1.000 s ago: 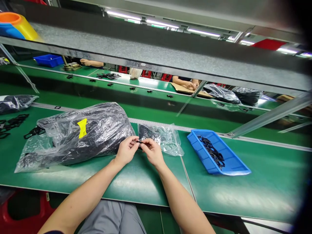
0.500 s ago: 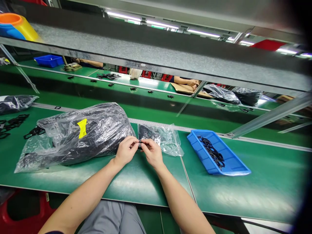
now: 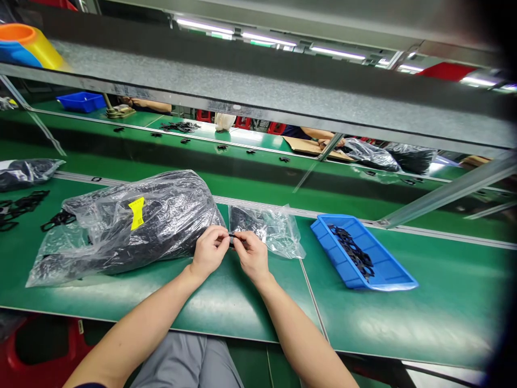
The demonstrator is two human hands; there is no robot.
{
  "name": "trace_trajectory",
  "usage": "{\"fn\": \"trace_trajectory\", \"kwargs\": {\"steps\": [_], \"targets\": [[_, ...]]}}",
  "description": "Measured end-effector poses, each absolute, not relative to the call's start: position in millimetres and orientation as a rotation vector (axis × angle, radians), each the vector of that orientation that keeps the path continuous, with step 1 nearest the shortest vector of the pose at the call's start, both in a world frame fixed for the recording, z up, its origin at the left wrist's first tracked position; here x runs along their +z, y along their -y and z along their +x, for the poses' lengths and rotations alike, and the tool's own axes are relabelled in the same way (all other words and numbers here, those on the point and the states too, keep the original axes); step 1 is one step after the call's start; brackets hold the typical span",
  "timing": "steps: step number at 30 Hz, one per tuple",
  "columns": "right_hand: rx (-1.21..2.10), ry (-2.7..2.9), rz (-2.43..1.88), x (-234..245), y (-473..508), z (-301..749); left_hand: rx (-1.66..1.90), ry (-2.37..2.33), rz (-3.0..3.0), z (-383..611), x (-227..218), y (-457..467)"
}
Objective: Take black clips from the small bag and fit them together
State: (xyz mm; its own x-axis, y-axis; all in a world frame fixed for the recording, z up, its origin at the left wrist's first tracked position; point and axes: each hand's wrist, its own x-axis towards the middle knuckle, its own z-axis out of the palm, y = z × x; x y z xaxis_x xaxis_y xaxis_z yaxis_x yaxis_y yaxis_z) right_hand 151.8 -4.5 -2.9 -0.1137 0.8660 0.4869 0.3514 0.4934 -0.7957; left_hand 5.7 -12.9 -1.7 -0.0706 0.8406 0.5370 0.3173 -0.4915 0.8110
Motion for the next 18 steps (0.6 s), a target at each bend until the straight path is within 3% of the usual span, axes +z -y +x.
{"fn": "trace_trajectory", "kwargs": {"steps": [18], "targets": [[0.504, 1.76, -1.014, 0.5, 5.6, 153.1, 1.607, -1.197, 1.856, 2.6, -2.2, 10.5]]}}
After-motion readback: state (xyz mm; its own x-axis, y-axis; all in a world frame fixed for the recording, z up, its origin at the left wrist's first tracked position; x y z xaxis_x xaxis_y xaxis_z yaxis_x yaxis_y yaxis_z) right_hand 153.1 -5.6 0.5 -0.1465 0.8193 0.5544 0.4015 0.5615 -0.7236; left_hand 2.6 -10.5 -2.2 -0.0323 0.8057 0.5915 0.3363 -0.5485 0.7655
